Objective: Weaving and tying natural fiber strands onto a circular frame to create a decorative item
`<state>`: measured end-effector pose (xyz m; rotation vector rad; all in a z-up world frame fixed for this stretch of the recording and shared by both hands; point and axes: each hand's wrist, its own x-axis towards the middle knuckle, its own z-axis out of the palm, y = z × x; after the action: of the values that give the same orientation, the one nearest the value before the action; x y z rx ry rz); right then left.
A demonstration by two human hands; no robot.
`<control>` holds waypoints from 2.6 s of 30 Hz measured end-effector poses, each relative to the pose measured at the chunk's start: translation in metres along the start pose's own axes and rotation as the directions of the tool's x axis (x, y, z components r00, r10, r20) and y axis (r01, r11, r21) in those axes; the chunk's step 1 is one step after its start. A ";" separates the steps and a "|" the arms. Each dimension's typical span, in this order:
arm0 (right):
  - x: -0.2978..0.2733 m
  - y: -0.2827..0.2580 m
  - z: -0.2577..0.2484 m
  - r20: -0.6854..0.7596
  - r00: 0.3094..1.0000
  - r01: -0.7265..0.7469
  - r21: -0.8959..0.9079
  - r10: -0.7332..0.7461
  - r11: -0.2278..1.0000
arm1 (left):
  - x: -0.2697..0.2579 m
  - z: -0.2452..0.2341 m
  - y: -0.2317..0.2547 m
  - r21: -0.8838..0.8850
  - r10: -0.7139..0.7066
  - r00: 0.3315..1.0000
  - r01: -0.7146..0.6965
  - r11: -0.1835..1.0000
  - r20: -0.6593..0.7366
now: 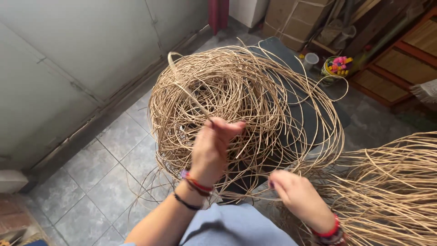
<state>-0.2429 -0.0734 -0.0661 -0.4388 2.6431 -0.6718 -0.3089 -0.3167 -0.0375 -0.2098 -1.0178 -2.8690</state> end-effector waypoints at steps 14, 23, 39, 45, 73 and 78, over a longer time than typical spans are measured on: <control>0.030 -0.028 -0.041 -0.265 0.896 0.320 0.942 -0.357 0.103 | -0.063 -0.031 -0.024 0.879 -0.579 0.799 0.149 0.452 0.163; 0.011 -0.024 0.020 -0.236 0.965 0.016 0.475 0.110 0.880 | -0.029 -0.010 -0.033 0.393 -0.360 0.915 0.267 0.880 0.184; 0.041 -0.039 0.006 -0.297 0.925 0.315 0.948 0.238 -0.039 | -0.053 -0.060 -0.042 0.795 -0.489 0.738 -0.106 0.597 0.466; 0.006 -0.042 0.031 -0.408 0.864 -0.003 0.581 0.295 0.814 | -0.007 -0.042 -0.035 -0.047 -0.568 0.819 0.572 0.819 0.077; 0.049 -0.024 -0.052 -0.057 0.998 0.057 0.998 0.013 -0.037 | -0.037 -0.007 -0.051 0.846 -0.817 0.409 0.169 0.506 0.406; 0.041 0.000 -0.014 -0.357 0.890 0.283 0.920 0.282 0.270 | -0.012 -0.021 -0.052 0.409 -0.522 0.819 0.404 0.818 0.236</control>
<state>-0.2845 -0.0832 -0.0665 0.1575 1.9123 -2.4423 -0.3064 -0.2889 -0.0879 -0.5040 -1.8587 -3.0600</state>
